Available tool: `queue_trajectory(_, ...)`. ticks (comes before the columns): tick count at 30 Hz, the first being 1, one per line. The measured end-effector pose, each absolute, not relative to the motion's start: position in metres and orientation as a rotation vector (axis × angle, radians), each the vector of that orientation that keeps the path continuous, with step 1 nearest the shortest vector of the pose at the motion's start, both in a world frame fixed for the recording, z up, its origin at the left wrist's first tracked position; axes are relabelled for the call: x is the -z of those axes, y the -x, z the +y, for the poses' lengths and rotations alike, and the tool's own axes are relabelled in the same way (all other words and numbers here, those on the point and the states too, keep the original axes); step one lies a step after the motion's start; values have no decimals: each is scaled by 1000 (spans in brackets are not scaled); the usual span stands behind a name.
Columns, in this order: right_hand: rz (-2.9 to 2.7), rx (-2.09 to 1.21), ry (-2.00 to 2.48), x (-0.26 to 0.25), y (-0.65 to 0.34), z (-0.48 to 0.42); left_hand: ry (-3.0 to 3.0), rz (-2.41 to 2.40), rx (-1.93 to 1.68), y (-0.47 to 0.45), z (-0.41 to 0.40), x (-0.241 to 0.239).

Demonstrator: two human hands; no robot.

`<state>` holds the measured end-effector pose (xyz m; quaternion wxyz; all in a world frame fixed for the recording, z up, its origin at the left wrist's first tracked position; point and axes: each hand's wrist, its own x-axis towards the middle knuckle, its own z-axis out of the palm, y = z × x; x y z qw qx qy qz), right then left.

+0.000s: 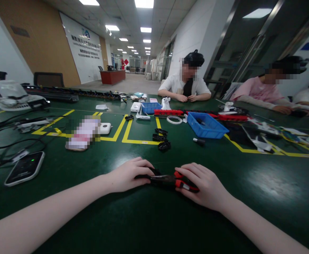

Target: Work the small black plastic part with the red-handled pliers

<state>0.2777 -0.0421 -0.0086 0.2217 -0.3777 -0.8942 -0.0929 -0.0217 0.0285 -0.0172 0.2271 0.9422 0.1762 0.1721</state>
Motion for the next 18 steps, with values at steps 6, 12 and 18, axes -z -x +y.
queue_trajectory(6, -2468, 285, 1038, 9, -279, -42, -2593, 496, -464, 21, 29, 17)
queue_trajectory(12, -2475, 302, 1031, 9, -282, -41, -2590, 499, -463, 21, 28, 17)
queue_trajectory(18, -2474, 297, 1037, 10, -281, -42, -2597, 489, -475, 21, 28, 17)
